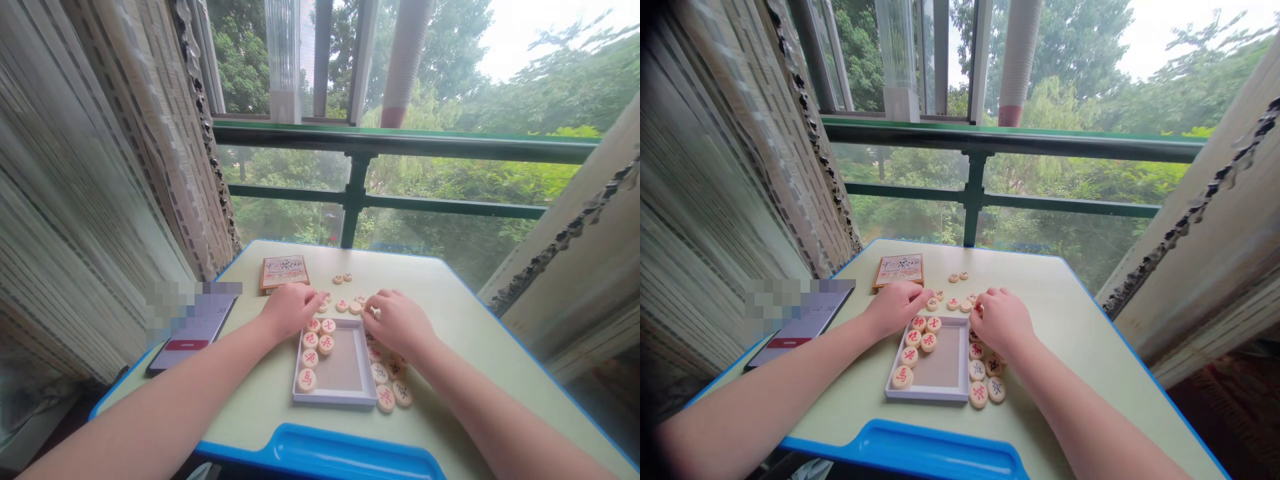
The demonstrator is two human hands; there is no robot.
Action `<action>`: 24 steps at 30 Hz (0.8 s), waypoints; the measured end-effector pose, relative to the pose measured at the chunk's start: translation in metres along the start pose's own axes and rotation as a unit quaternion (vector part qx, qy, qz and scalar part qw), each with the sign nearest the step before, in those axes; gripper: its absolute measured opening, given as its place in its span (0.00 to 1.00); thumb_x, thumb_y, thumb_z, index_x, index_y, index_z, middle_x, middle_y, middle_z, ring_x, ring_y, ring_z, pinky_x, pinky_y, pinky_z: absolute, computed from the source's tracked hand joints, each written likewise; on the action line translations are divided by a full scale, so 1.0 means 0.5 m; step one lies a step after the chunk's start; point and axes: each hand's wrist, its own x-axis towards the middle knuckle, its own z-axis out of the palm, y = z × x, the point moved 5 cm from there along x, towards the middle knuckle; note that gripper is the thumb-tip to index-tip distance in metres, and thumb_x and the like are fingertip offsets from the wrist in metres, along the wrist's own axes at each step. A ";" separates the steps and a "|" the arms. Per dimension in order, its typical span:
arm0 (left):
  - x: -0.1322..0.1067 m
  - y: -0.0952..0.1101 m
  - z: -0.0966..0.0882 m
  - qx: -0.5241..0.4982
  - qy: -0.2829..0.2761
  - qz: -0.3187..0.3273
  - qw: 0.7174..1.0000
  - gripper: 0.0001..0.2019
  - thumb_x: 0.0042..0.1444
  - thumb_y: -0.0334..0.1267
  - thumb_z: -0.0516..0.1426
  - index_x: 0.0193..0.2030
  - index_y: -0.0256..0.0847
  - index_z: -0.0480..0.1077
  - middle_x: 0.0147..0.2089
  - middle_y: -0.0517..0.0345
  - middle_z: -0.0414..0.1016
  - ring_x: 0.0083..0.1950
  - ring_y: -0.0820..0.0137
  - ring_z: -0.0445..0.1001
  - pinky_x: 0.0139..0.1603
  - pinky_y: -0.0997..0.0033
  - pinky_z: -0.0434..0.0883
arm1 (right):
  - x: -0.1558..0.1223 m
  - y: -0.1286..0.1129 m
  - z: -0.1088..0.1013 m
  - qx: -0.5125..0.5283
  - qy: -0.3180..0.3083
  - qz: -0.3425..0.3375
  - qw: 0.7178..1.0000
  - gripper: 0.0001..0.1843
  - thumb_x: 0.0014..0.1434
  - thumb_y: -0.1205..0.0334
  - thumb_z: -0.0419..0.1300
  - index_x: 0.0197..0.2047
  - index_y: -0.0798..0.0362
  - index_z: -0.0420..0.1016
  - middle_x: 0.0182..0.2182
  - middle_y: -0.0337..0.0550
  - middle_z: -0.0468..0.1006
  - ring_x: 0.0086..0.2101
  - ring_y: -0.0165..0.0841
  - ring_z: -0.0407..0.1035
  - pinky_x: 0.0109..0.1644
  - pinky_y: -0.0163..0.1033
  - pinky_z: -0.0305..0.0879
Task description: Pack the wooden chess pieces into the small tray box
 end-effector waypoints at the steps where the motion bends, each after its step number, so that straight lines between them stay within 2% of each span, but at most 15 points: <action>1: 0.000 0.000 0.002 0.000 -0.003 0.002 1.000 0.23 0.58 0.50 0.44 0.17 0.39 0.58 0.19 0.59 0.62 0.24 0.72 0.60 0.27 0.71 0.51 | -0.001 -0.001 0.002 -0.002 -0.009 0.006 1.000 0.12 0.55 0.60 0.52 0.35 0.51 0.76 0.34 0.45 0.75 0.37 0.37 0.65 0.37 0.38 0.57; 10: 0.000 0.005 0.002 -0.012 -0.010 0.019 1.000 0.25 0.59 0.51 0.41 0.16 0.38 0.54 0.18 0.59 0.60 0.23 0.74 0.58 0.27 0.71 0.51 | 0.001 0.003 0.002 0.050 -0.010 0.039 0.998 0.09 0.53 0.62 0.54 0.36 0.52 0.74 0.33 0.43 0.78 0.39 0.37 0.64 0.36 0.36 0.56; 13: 0.001 0.001 0.005 -0.035 -0.008 0.014 0.999 0.25 0.59 0.52 0.41 0.16 0.38 0.54 0.17 0.60 0.60 0.23 0.74 0.59 0.27 0.72 0.51 | 0.001 0.000 0.003 0.046 0.001 0.020 0.999 0.11 0.54 0.62 0.54 0.37 0.51 0.75 0.35 0.43 0.78 0.38 0.37 0.65 0.35 0.37 0.56; 16: 0.003 -0.002 0.013 -0.058 -0.002 0.009 0.998 0.26 0.60 0.52 0.41 0.17 0.38 0.57 0.18 0.60 0.62 0.23 0.74 0.61 0.27 0.72 0.52 | 0.000 -0.006 0.000 0.035 0.030 0.000 0.999 0.10 0.55 0.61 0.53 0.33 0.50 0.76 0.33 0.43 0.78 0.36 0.36 0.65 0.36 0.37 0.57; 18: 0.004 -0.004 0.019 -0.071 0.005 0.006 0.997 0.26 0.60 0.52 0.41 0.17 0.38 0.60 0.19 0.59 0.65 0.24 0.74 0.62 0.28 0.72 0.53 | -0.008 -0.013 -0.015 0.045 0.071 -0.014 0.996 0.10 0.56 0.61 0.53 0.31 0.50 0.76 0.32 0.43 0.77 0.35 0.35 0.66 0.36 0.36 0.58; 21: 0.004 -0.007 0.021 -0.092 0.021 -0.010 0.996 0.27 0.60 0.53 0.41 0.17 0.38 0.62 0.18 0.59 0.66 0.23 0.74 0.64 0.28 0.73 0.55 | -0.033 -0.046 -0.044 0.085 0.120 -0.093 0.985 0.09 0.55 0.63 0.53 0.30 0.51 0.75 0.30 0.43 0.76 0.33 0.33 0.66 0.36 0.35 0.59; 24: 0.002 -0.009 0.019 -0.110 0.029 -0.018 0.993 0.28 0.60 0.53 0.41 0.16 0.38 0.63 0.17 0.59 0.66 0.23 0.74 0.64 0.28 0.73 0.56 | -0.070 -0.099 -0.053 0.099 0.077 -0.220 0.967 0.06 0.52 0.66 0.55 0.27 0.51 0.73 0.27 0.41 0.75 0.30 0.31 0.65 0.34 0.34 0.58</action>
